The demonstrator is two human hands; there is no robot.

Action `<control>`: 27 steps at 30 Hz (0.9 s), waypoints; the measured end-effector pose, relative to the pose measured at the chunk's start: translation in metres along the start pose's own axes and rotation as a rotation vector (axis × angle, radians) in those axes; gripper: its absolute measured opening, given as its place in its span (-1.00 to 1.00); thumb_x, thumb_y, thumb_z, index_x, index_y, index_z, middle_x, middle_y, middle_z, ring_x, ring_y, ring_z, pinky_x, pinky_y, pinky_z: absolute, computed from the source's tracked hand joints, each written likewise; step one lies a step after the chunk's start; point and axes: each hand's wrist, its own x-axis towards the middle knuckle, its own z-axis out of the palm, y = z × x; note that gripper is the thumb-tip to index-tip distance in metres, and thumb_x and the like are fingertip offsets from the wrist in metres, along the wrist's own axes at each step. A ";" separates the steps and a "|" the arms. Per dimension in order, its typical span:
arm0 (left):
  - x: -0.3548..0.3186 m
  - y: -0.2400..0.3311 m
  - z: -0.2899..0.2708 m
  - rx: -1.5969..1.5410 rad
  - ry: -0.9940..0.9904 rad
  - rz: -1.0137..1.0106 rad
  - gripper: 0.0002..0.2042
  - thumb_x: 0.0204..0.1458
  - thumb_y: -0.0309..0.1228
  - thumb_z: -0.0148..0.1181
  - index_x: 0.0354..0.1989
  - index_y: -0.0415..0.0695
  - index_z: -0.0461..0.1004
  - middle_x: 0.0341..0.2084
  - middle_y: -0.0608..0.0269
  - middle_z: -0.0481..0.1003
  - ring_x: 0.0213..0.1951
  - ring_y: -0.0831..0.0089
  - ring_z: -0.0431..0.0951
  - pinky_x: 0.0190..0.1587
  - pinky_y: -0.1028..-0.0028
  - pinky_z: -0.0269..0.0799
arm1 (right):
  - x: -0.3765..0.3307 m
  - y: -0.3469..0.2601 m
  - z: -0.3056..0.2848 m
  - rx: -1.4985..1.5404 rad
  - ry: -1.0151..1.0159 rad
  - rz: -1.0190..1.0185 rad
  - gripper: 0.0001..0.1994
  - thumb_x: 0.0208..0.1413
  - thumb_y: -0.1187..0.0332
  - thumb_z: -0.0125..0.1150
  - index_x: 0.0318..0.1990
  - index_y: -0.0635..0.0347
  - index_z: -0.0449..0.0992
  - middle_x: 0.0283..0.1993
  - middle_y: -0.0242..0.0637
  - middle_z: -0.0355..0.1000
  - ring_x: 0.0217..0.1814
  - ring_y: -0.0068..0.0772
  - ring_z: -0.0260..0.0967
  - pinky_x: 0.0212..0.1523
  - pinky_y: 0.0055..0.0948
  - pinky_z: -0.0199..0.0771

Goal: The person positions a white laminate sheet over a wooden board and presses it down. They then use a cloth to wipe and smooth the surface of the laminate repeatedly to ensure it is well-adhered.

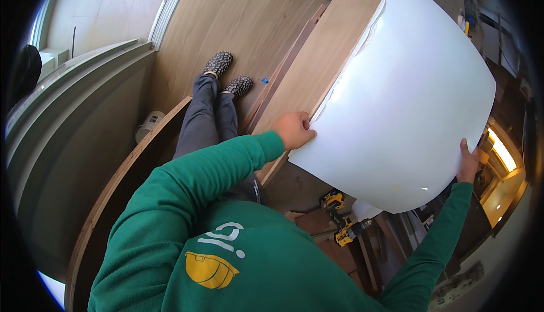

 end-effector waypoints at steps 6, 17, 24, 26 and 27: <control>0.003 0.008 -0.004 0.079 -0.029 -0.027 -0.67 -0.10 -0.18 0.44 -0.39 -0.21 0.55 -0.45 0.02 0.60 -0.34 0.16 0.62 -0.21 0.26 0.53 | 0.005 0.011 0.005 0.047 -0.015 0.014 -0.49 0.31 0.29 0.34 0.30 0.34 0.38 0.19 -0.18 0.50 0.14 -0.34 0.46 0.23 -0.33 0.43; 0.124 0.102 -0.061 -0.126 0.253 0.259 -0.66 0.15 -0.22 0.35 -0.06 -0.25 0.62 -0.29 0.06 0.65 -0.25 0.38 0.60 -0.13 0.39 0.51 | -0.003 -0.009 0.015 -0.011 0.037 0.016 -0.56 0.29 0.33 0.34 0.23 0.37 0.44 0.08 -0.16 0.56 0.05 -0.35 0.49 0.15 -0.33 0.47; 0.264 0.218 -0.107 -0.249 0.444 0.303 -0.64 0.14 -0.24 0.30 -0.05 -0.29 0.63 -0.23 -0.02 0.66 -0.18 0.14 0.66 -0.02 0.28 0.55 | -0.006 -0.026 0.024 -0.070 0.035 0.136 -0.52 0.26 0.27 0.37 0.21 0.41 0.42 0.04 -0.12 0.56 0.01 -0.32 0.51 0.13 -0.30 0.49; 0.276 0.234 -0.112 -0.249 0.427 0.258 -0.65 0.13 -0.25 0.32 -0.06 -0.30 0.64 -0.22 -0.02 0.66 -0.17 0.14 0.67 -0.01 0.28 0.56 | -0.009 -0.035 0.026 -0.068 0.031 0.182 -0.49 0.25 0.24 0.39 0.21 0.41 0.41 0.04 -0.12 0.56 0.02 -0.31 0.50 0.14 -0.29 0.48; 0.277 0.242 -0.112 -0.225 0.389 0.246 -0.66 0.12 -0.26 0.32 -0.08 -0.29 0.64 -0.22 -0.03 0.66 -0.17 0.13 0.67 -0.01 0.28 0.56 | -0.011 -0.037 0.026 -0.035 0.039 0.201 -0.47 0.24 0.23 0.40 0.22 0.41 0.41 0.05 -0.13 0.55 0.03 -0.30 0.50 0.14 -0.29 0.48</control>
